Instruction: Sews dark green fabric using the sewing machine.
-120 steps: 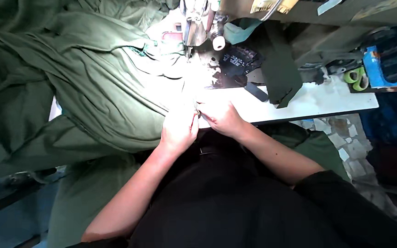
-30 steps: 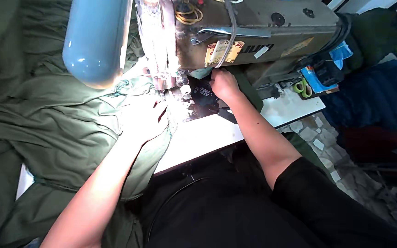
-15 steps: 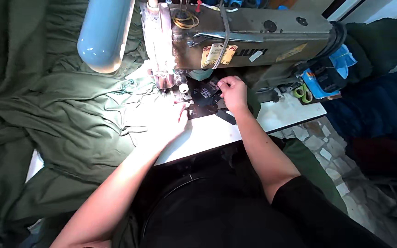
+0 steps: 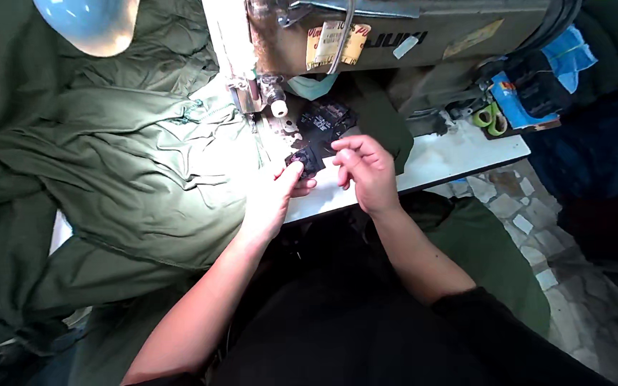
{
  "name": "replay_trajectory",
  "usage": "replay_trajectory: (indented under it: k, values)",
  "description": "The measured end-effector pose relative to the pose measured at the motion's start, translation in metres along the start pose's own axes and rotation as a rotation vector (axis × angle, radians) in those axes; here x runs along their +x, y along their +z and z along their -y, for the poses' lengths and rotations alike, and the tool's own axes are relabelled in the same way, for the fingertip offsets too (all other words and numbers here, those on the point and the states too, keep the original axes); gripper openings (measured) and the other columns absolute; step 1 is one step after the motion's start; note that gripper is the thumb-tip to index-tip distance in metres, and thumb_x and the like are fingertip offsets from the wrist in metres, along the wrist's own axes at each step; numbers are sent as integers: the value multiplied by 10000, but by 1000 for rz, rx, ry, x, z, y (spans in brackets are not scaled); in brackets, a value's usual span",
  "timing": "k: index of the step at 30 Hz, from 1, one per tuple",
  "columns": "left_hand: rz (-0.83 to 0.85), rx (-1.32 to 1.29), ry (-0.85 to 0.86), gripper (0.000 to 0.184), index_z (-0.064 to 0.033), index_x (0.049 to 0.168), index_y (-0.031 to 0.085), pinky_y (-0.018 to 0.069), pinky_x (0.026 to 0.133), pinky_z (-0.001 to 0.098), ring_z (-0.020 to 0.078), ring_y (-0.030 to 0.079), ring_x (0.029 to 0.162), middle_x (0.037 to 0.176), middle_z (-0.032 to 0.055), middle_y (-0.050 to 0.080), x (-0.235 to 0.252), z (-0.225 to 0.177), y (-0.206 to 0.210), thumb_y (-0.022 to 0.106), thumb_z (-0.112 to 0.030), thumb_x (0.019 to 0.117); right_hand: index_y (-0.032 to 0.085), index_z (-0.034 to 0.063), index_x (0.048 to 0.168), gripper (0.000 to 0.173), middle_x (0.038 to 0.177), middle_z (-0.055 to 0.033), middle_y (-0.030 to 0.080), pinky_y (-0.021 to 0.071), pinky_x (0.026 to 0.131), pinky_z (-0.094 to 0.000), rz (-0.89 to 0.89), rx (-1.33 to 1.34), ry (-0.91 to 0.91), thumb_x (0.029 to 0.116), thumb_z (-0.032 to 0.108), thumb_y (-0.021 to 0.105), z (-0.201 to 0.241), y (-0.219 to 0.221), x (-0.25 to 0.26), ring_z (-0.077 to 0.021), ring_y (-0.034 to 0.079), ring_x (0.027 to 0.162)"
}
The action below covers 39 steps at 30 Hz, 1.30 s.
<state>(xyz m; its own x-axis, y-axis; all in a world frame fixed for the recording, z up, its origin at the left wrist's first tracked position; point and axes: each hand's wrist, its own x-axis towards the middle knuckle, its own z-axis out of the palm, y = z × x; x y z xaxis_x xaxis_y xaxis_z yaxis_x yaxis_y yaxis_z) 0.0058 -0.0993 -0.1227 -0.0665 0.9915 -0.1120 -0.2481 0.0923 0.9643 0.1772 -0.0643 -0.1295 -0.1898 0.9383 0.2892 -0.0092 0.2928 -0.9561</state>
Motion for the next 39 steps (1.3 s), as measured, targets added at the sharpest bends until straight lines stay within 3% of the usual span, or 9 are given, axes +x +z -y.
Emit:
replay_trajectory:
  k: [3, 6, 11, 28, 30, 34, 36, 37, 39]
  values:
    - [16, 32, 34, 202, -106, 866, 605, 630, 658, 242, 79, 734, 675, 780, -19, 746, -7, -3, -9, 505, -19, 1018, 636, 13, 1112, 247, 899, 44, 662, 536, 609, -187, 68, -10, 86, 1043, 143, 438, -3, 4, -2, 6, 605, 672]
    - [38, 37, 57, 209, -119, 848, 605, 619, 634, 219, 59, 717, 643, 740, -36, 729, -12, -1, -10, 529, -10, 1009, 625, 45, 1053, 118, 886, 69, 660, 552, 671, -179, 156, 75, 34, 983, 132, 585, 2, 19, -5, 15, 630, 745]
    - [39, 66, 54, 170, -110, 873, 602, 592, 611, 192, 40, 702, 628, 733, -38, 727, -19, 0, -12, 543, -35, 1014, 602, 64, 895, 73, 733, 72, 610, 532, 577, -144, 136, 10, 35, 951, 28, 630, 9, 28, -7, 29, 593, 605]
    - [14, 370, 184, 147, -103, 858, 644, 572, 619, 157, -32, 657, 628, 709, -103, 670, -18, 2, -36, 602, -114, 999, 604, 81, 866, 119, 710, 78, 633, 564, 555, -169, 224, 51, 131, 957, 5, 604, 3, 31, -5, 10, 621, 577]
    - [-51, 412, 237, 142, -68, 926, 679, 577, 621, 157, -37, 651, 632, 727, -108, 677, -12, -4, -54, 579, -118, 1012, 610, 41, 951, 45, 714, 47, 642, 575, 580, -214, 231, 35, 191, 973, 23, 575, -5, 34, 13, -30, 631, 594]
    - [-299, 369, 251, 54, -79, 1006, 649, 547, 531, 163, -13, 617, 558, 704, -116, 655, -11, 6, -102, 602, -104, 1007, 497, 52, 1402, 362, 1024, -78, 631, 559, 637, -282, 99, 99, 499, 1042, 82, 522, -20, 58, 53, -114, 622, 763]
    - [-411, 318, 231, 58, -70, 1026, 652, 542, 515, 163, -5, 612, 542, 694, -107, 651, -27, 13, -114, 610, -107, 1010, 445, 104, 1449, 392, 1065, -53, 651, 543, 671, -269, 153, 260, 554, 1061, 82, 490, -25, 73, 58, -99, 623, 803]
    - [-467, 276, 221, 31, -90, 1018, 639, 554, 518, 164, -2, 631, 550, 704, -108, 671, -36, 15, -119, 610, -94, 1009, 435, 107, 1398, 365, 924, -29, 627, 512, 560, -243, 210, 312, 560, 1042, 55, 497, -24, 82, 55, -83, 591, 678]
    - [-571, 190, 186, 52, -136, 995, 604, 560, 529, 157, -3, 644, 564, 726, -114, 679, -50, 15, -125, 593, -92, 1020, 435, 92, 1407, 395, 906, -43, 647, 533, 530, -245, 355, 370, 616, 1025, 19, 505, -19, 94, 45, -95, 619, 651]
